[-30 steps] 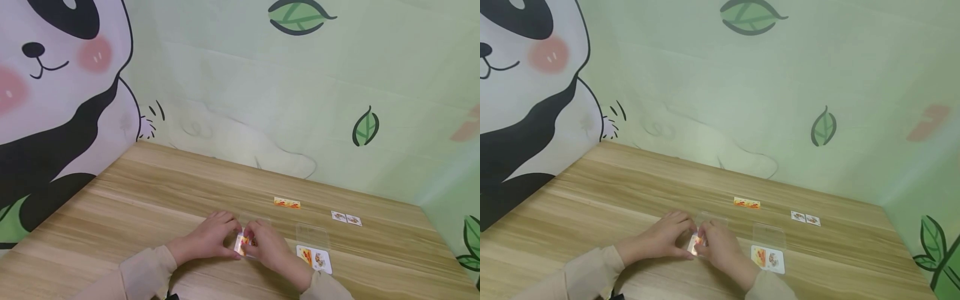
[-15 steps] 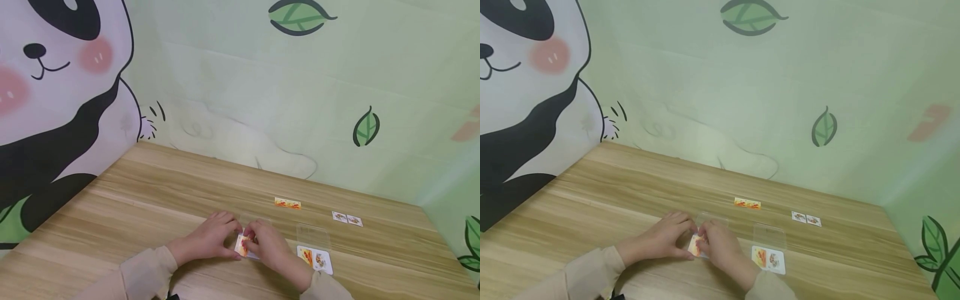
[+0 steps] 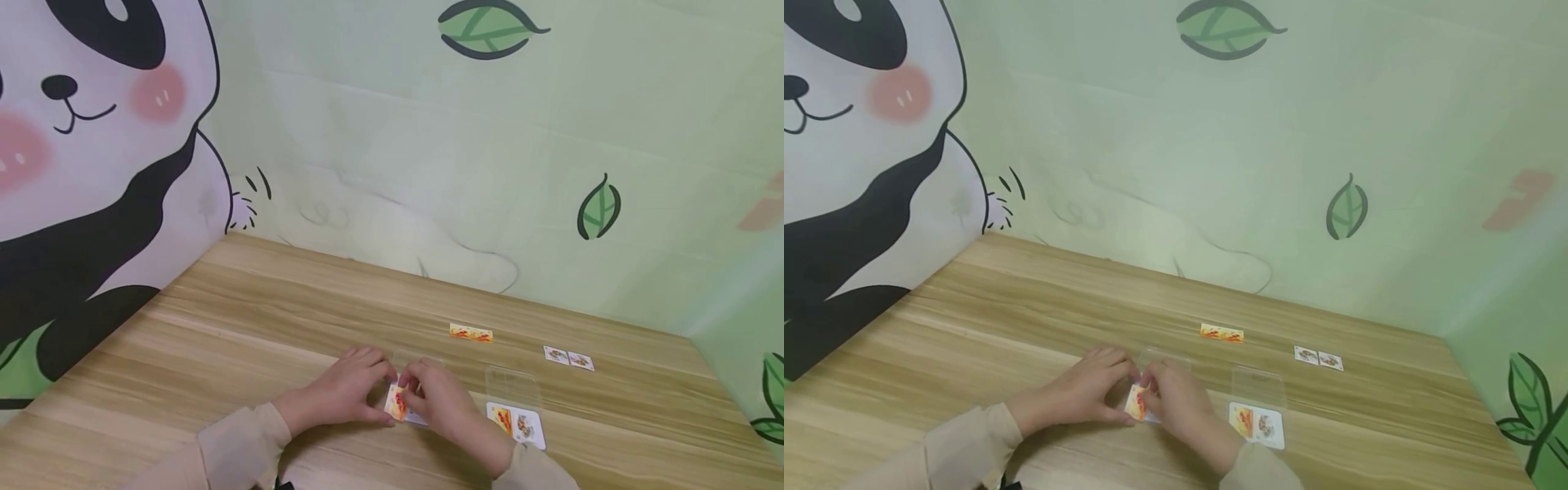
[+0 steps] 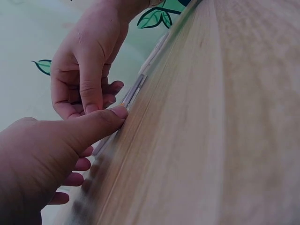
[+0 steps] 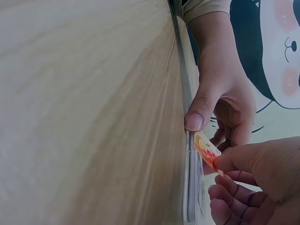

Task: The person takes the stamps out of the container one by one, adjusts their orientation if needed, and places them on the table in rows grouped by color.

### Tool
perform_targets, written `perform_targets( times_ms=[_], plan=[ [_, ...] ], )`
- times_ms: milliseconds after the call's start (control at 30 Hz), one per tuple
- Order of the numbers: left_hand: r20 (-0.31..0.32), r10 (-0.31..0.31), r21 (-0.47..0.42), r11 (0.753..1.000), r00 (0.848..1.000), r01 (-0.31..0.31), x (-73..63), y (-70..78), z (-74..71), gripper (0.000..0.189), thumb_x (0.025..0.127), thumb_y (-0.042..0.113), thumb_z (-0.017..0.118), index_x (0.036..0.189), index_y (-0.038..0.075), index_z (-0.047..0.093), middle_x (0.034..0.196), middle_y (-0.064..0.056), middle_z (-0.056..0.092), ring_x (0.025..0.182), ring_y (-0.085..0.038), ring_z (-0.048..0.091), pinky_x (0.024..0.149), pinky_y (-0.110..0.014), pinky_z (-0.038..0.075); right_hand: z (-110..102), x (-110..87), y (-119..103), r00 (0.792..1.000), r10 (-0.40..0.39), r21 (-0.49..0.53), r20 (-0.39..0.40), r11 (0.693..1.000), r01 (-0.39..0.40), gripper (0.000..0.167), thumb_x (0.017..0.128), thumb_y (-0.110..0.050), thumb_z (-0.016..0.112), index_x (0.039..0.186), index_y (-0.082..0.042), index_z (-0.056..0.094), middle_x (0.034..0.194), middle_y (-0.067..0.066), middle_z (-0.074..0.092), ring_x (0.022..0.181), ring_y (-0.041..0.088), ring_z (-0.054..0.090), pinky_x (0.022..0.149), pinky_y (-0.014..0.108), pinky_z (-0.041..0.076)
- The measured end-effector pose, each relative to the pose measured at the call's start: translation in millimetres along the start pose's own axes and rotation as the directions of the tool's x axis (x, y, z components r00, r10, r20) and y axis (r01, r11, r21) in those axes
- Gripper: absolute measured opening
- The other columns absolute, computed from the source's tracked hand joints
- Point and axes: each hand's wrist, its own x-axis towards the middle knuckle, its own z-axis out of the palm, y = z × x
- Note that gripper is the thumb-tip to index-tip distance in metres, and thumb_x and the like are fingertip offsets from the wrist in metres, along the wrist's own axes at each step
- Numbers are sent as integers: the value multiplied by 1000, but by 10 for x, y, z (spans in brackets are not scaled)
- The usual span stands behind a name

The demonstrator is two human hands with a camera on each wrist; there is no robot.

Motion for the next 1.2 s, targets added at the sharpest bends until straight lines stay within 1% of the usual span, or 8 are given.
perform_targets(
  times_ms=[300, 567, 733, 900, 1000, 1200],
  plan=[
    [1, 3, 0, 1000, 1000, -3, 2, 0, -2, 55, 71, 53, 78, 108, 16, 63, 113, 2, 59, 111, -17, 52, 100, -39, 43, -41, -5, -12, 1000, -15, 40, 6, 999, 14, 7, 81, -3, 66, 80, -9, 62, 76, -3, 57, 67, 6, 48, 59, 18, 41],
    [14, -8, 1, 1000, 1000, 8, 12, 4, 0, 55, 71, 53, 78, 108, 16, 63, 114, 2, 59, 112, -17, 52, 101, -40, 42, -83, -1, 9, 999, -23, 121, 43, 992, 17, 9, 84, -4, 65, 79, -11, 61, 74, -4, 58, 64, 3, 46, 58, 18, 42],
    [9, -6, 9, 1000, 1000, 6, 7, 7, 6, 54, 72, 53, 78, 108, 16, 63, 114, 1, 59, 112, -17, 52, 100, -41, 43, -122, -3, 16, 997, -13, 187, 79, 982, -3, 8, 85, -4, 63, 81, -10, 61, 73, -3, 58, 63, 3, 46, 56, 17, 41],
    [9, -10, 10, 1000, 1000, 9, 0, 12, 6, 55, 71, 53, 78, 108, 15, 63, 116, 0, 59, 113, -19, 52, 101, -41, 42, -182, -9, 6, 994, 16, 205, 105, 978, -37, 7, 86, -4, 63, 82, -10, 61, 73, -3, 57, 63, 5, 47, 54, 18, 41],
    [10, -13, 9, 1000, 1000, 13, -1, 12, 5, 55, 71, 53, 78, 108, 15, 64, 116, 0, 59, 114, -19, 52, 102, -41, 42, -217, -16, 5, 994, 27, 196, 102, 979, -47, 7, 87, -5, 63, 83, -10, 61, 73, -3, 57, 64, 6, 48, 55, 18, 41],
    [12, -20, -3, 1000, 1000, 20, 9, 10, -1, 56, 70, 52, 79, 109, 15, 64, 116, 0, 60, 114, -19, 52, 103, -42, 41, -276, -18, 29, 997, 22, 208, 74, 977, -37, 4, 87, -5, 63, 84, -8, 62, 74, -2, 59, 64, 5, 47, 55, 17, 41]
  ],
)
